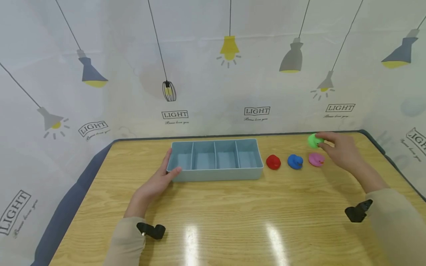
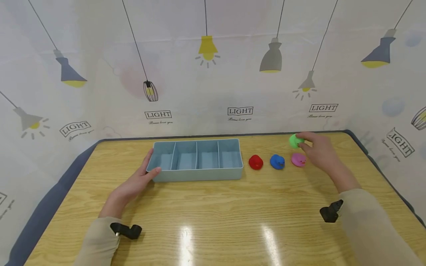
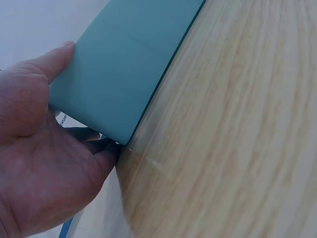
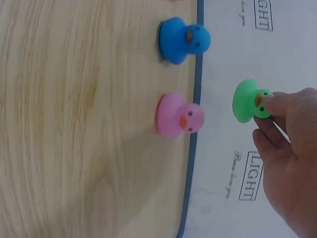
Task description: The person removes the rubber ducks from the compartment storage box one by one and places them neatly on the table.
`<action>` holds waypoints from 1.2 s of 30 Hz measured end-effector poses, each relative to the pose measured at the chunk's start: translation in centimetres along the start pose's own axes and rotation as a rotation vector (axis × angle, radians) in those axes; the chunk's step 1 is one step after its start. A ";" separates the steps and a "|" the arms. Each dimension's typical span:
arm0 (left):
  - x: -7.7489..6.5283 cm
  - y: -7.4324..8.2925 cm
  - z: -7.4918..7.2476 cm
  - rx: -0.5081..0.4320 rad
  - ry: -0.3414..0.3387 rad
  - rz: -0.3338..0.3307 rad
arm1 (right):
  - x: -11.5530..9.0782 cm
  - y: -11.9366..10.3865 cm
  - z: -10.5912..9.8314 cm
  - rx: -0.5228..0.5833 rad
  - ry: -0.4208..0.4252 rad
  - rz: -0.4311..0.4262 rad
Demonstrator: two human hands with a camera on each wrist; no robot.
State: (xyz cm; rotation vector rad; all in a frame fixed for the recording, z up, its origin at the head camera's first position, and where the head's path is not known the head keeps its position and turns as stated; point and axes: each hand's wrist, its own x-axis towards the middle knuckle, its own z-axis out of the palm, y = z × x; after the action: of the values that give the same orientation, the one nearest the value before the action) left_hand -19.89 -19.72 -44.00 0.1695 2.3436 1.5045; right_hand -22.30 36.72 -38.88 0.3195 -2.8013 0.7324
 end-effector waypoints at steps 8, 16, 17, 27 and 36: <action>0.1 -0.1 0.0 -0.005 0.000 -0.007 | -0.9 2.3 -0.9 -0.028 -0.030 0.125; -0.1 -0.1 -0.1 -0.011 0.000 -0.002 | -1.8 4.4 -0.6 -0.029 -0.043 0.137; -0.1 -0.1 -0.1 -0.009 0.001 0.001 | -1.9 4.7 -0.6 -0.031 -0.043 0.138; 0.0 -0.1 0.1 0.001 -0.003 0.012 | -2.7 7.0 -0.3 -0.069 -0.115 0.162; 0.2 -0.1 0.0 -0.017 -0.011 0.003 | -2.9 7.4 0.2 -0.107 -0.155 0.146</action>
State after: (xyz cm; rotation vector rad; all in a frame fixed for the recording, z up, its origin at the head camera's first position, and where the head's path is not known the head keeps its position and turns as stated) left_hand -20.09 -19.68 -44.14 0.1768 2.3220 1.5209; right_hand -21.51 43.36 -43.18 0.1597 -3.0226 0.6077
